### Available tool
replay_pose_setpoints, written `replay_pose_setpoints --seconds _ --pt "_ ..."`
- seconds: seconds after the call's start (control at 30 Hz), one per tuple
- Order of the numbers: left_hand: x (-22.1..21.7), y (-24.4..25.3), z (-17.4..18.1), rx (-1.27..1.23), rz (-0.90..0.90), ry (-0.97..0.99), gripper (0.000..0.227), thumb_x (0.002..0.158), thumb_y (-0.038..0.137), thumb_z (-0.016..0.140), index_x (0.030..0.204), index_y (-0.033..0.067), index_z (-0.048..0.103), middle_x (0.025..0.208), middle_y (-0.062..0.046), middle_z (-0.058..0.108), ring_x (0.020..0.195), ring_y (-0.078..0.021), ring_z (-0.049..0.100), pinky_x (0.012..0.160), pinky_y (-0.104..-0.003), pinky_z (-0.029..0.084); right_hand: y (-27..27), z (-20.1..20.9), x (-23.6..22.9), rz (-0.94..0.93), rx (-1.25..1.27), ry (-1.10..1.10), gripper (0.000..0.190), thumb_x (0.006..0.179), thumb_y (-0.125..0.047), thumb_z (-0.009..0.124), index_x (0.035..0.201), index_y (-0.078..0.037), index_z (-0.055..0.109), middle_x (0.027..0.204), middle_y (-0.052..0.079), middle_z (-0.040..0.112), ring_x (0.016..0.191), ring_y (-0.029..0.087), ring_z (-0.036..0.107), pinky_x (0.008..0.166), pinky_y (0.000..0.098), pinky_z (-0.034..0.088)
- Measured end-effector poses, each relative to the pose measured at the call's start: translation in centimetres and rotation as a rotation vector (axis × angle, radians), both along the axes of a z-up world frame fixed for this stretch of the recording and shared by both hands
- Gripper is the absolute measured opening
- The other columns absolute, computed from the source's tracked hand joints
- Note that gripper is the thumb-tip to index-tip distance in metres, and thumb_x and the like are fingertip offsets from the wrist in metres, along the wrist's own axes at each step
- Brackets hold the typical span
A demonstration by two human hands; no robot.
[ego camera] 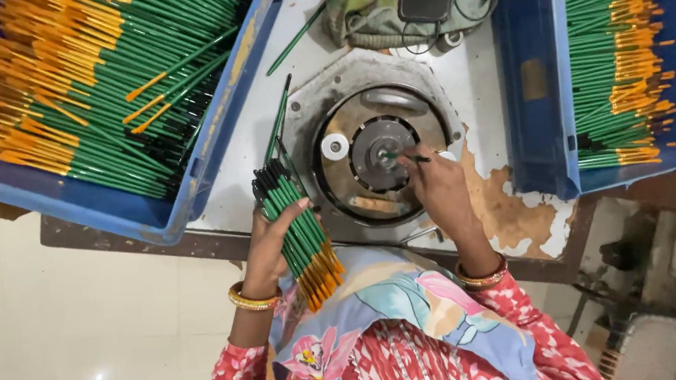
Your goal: The person repeatedly inserts green and yellow pencils into a rotating sharpening machine, removes them, and places them into a blue bin. The person handles pencils one at a time, maintaining a steady rhythm throughout the clip.
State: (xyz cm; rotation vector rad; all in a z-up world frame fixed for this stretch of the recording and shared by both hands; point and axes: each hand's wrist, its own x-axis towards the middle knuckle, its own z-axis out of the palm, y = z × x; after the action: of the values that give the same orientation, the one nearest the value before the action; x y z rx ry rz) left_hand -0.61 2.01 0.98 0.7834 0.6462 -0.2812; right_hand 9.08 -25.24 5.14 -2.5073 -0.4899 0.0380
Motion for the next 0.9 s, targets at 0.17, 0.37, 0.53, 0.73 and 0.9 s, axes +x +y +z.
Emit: replay_pose_setpoints --seconds 0.17,0.37,0.53,0.73,0.9 --pt "0.8 -0.4 0.6 0.067 -0.007 -0.032 0.023 0.085 0.011 0.077 0.102 0.0014 0.065 0.087 -0.009 0.073 0.074 -0.0224 0.074 0.063 -0.036 0.062 0.4 -1.5 0.1 -0.023 0.021 -0.089 0.011 0.098 -0.011 0.071 0.105 -0.005 0.065 0.088 0.016 0.072 0.068 0.035 0.067 0.063 0.0433 0.051" --pt "-0.8 -0.1 -1.1 0.237 -0.125 -0.158 0.023 0.088 0.002 0.080 0.105 -0.0062 0.068 0.090 -0.010 0.073 0.078 -0.0189 0.074 0.068 -0.034 0.061 0.8 -0.6 0.2 -0.034 0.001 -0.036 0.012 0.099 -0.010 0.072 0.104 -0.002 0.065 0.090 0.016 0.069 0.076 0.037 0.067 0.069 0.0451 0.051" --pt "0.1 -0.2 2.5 0.217 -0.181 -0.228 0.037 0.081 0.003 0.083 0.111 -0.0025 0.063 0.092 -0.007 0.071 0.080 -0.0155 0.074 0.073 -0.033 0.063 2.5 0.9 0.2 0.099 0.031 -0.021 0.021 0.095 -0.001 0.066 0.114 -0.004 0.073 0.102 0.018 0.073 0.089 0.038 0.069 0.077 0.0435 0.054" --pt "1.1 -1.0 6.5 0.630 -0.281 -0.569 0.063 0.081 0.015 0.087 0.134 -0.0031 0.059 0.118 -0.010 0.074 0.107 -0.0151 0.068 0.097 -0.031 0.054 2.2 2.2 -1.4 -0.150 0.189 -0.013 0.008 0.101 -0.004 0.064 0.104 -0.003 0.071 0.101 0.014 0.074 0.088 0.031 0.072 0.078 0.0396 0.055" --pt "2.4 -1.4 6.3 0.666 -0.502 -0.547 0.062 0.076 0.018 0.086 0.130 -0.0028 0.062 0.110 -0.011 0.077 0.100 -0.0184 0.074 0.093 -0.032 0.057 1.1 3.6 -1.8 -0.029 0.207 0.241 0.015 0.096 -0.018 0.069 0.103 -0.005 0.069 0.081 0.014 0.068 0.074 0.030 0.070 0.066 0.0389 0.053"
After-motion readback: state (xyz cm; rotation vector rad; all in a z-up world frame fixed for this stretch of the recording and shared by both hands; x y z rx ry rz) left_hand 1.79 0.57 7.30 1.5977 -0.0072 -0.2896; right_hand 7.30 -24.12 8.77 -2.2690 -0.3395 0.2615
